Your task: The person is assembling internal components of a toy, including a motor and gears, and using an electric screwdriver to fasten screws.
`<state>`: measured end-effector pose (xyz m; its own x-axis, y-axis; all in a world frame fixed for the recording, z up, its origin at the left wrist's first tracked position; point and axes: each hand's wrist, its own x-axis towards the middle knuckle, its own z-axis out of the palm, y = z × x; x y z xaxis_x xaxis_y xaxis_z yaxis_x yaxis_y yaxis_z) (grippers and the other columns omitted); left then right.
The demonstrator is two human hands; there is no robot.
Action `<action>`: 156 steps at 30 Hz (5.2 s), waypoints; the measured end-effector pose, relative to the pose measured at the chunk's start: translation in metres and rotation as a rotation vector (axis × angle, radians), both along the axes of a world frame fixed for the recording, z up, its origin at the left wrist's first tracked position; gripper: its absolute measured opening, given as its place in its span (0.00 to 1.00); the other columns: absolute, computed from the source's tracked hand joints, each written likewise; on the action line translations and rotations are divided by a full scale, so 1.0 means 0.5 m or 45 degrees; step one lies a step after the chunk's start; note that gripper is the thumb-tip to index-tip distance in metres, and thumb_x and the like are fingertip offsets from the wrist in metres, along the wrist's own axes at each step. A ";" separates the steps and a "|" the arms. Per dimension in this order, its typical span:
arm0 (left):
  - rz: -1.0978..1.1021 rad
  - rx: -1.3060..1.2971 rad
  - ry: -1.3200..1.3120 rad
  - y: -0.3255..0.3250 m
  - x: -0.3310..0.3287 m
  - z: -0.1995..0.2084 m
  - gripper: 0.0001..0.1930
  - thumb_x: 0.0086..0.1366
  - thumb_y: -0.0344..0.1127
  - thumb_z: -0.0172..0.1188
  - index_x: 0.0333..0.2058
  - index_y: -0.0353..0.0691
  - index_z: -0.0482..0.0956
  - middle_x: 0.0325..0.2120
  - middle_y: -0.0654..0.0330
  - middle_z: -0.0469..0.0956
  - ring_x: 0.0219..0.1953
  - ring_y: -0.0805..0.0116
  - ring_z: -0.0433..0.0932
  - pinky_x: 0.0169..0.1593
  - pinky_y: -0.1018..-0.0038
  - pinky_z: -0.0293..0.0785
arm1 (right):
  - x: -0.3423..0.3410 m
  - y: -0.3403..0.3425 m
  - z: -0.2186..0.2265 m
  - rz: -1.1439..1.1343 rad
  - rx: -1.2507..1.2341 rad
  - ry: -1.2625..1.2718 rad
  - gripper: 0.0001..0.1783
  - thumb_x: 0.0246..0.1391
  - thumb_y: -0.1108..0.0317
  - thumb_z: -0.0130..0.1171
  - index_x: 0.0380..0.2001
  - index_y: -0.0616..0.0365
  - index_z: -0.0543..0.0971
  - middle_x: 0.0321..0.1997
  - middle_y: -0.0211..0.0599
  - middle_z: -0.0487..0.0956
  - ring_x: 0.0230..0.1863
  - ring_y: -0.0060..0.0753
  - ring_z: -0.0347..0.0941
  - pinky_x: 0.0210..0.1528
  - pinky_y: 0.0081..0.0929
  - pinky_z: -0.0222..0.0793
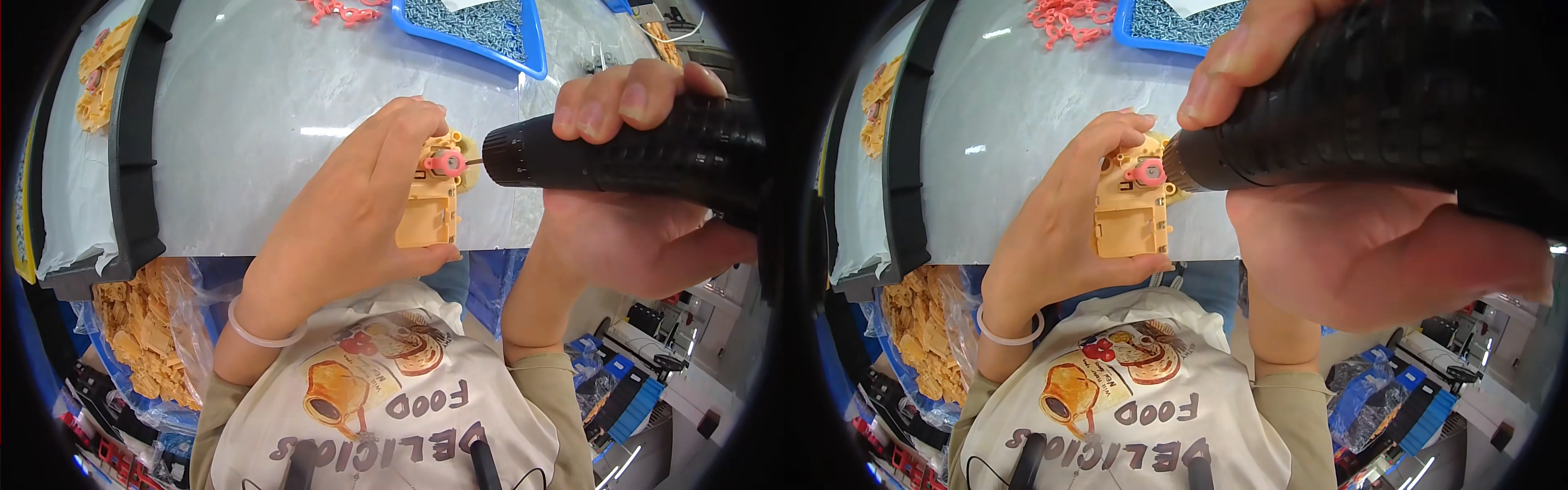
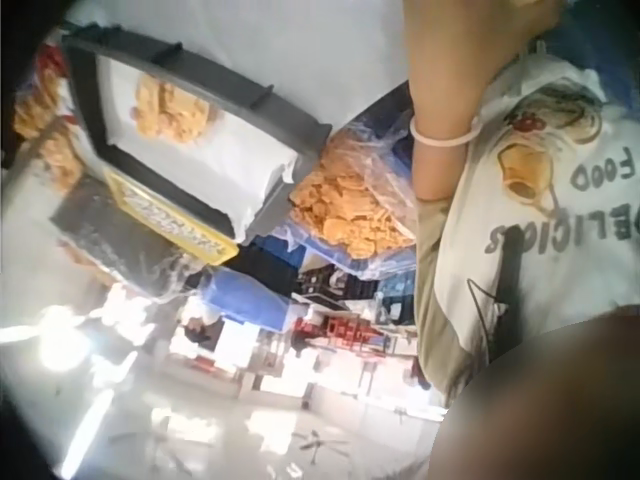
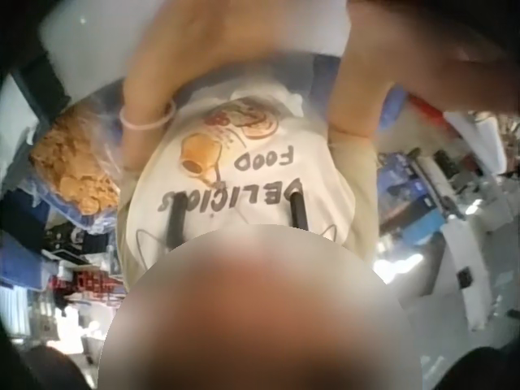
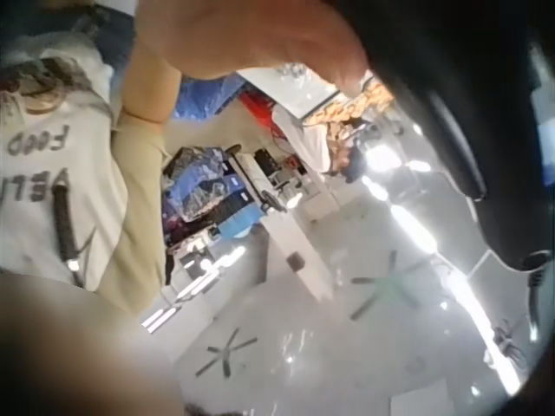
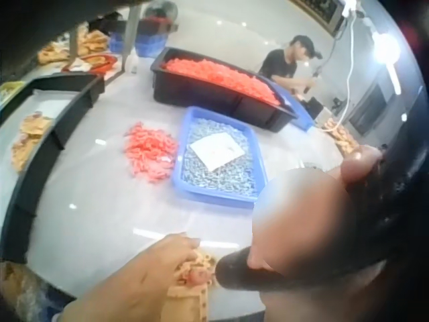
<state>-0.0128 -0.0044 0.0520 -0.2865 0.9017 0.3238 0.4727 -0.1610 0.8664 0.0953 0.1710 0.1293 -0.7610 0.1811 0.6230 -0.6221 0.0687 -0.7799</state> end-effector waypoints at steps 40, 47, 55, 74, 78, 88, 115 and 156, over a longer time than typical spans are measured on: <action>-0.050 -0.027 0.137 0.004 -0.005 0.003 0.40 0.37 0.35 0.79 0.51 0.43 0.68 0.60 0.46 0.66 0.64 0.39 0.62 0.63 0.55 0.62 | 0.179 0.212 0.045 0.250 0.006 -0.111 0.34 0.66 0.58 0.48 0.70 0.51 0.51 0.55 0.50 0.72 0.49 0.57 0.77 0.51 0.51 0.75; -0.061 -0.071 0.100 -0.002 -0.009 0.002 0.42 0.37 0.37 0.81 0.52 0.46 0.67 0.62 0.45 0.64 0.65 0.39 0.61 0.65 0.52 0.59 | 0.203 0.221 0.035 0.217 -0.046 -0.087 0.33 0.66 0.56 0.47 0.69 0.52 0.52 0.55 0.50 0.72 0.48 0.56 0.76 0.50 0.51 0.75; -0.065 -0.108 0.087 -0.001 -0.007 0.009 0.42 0.37 0.37 0.81 0.52 0.46 0.67 0.62 0.46 0.63 0.65 0.39 0.61 0.66 0.50 0.58 | 0.174 0.189 0.016 0.173 -0.097 -0.075 0.32 0.66 0.55 0.46 0.68 0.52 0.52 0.54 0.50 0.72 0.47 0.56 0.76 0.49 0.50 0.75; -0.054 -0.157 0.116 0.000 -0.007 0.015 0.44 0.36 0.36 0.81 0.53 0.43 0.67 0.61 0.44 0.63 0.64 0.42 0.61 0.67 0.50 0.57 | 0.134 0.136 -0.014 0.084 -0.207 -0.056 0.32 0.66 0.51 0.44 0.67 0.54 0.54 0.53 0.49 0.72 0.46 0.54 0.75 0.47 0.49 0.74; -0.049 -0.109 0.124 -0.002 -0.005 0.009 0.45 0.34 0.34 0.81 0.54 0.42 0.66 0.60 0.45 0.64 0.64 0.42 0.62 0.67 0.51 0.57 | 0.099 0.094 -0.025 0.077 -0.228 -0.056 0.32 0.66 0.51 0.43 0.66 0.54 0.55 0.53 0.49 0.72 0.46 0.54 0.75 0.47 0.49 0.74; -0.082 0.007 -0.009 0.003 -0.006 -0.003 0.45 0.38 0.28 0.79 0.56 0.42 0.63 0.60 0.46 0.63 0.65 0.43 0.61 0.63 0.57 0.65 | 0.071 0.070 -0.027 0.063 -0.262 -0.061 0.32 0.66 0.49 0.42 0.65 0.55 0.56 0.52 0.49 0.72 0.45 0.53 0.74 0.46 0.49 0.74; -0.026 0.002 0.029 0.004 -0.006 0.000 0.46 0.36 0.28 0.78 0.56 0.39 0.62 0.57 0.45 0.68 0.60 0.44 0.67 0.60 0.62 0.67 | 0.030 -0.003 -0.026 -0.011 -0.343 -0.037 0.33 0.66 0.44 0.39 0.63 0.57 0.58 0.51 0.49 0.72 0.43 0.51 0.73 0.43 0.47 0.73; -0.053 -0.060 0.084 0.001 -0.008 0.006 0.47 0.39 0.39 0.80 0.58 0.41 0.64 0.61 0.46 0.64 0.65 0.40 0.61 0.66 0.54 0.58 | 0.103 0.015 0.002 -0.184 -0.488 0.074 0.37 0.67 0.36 0.34 0.59 0.61 0.63 0.49 0.48 0.72 0.40 0.48 0.71 0.39 0.45 0.72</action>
<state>-0.0168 -0.0040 0.0548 -0.2281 0.9269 0.2979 0.5226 -0.1416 0.8408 0.1470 0.1786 0.1302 -0.6762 0.5110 0.5307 -0.6710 -0.1299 -0.7300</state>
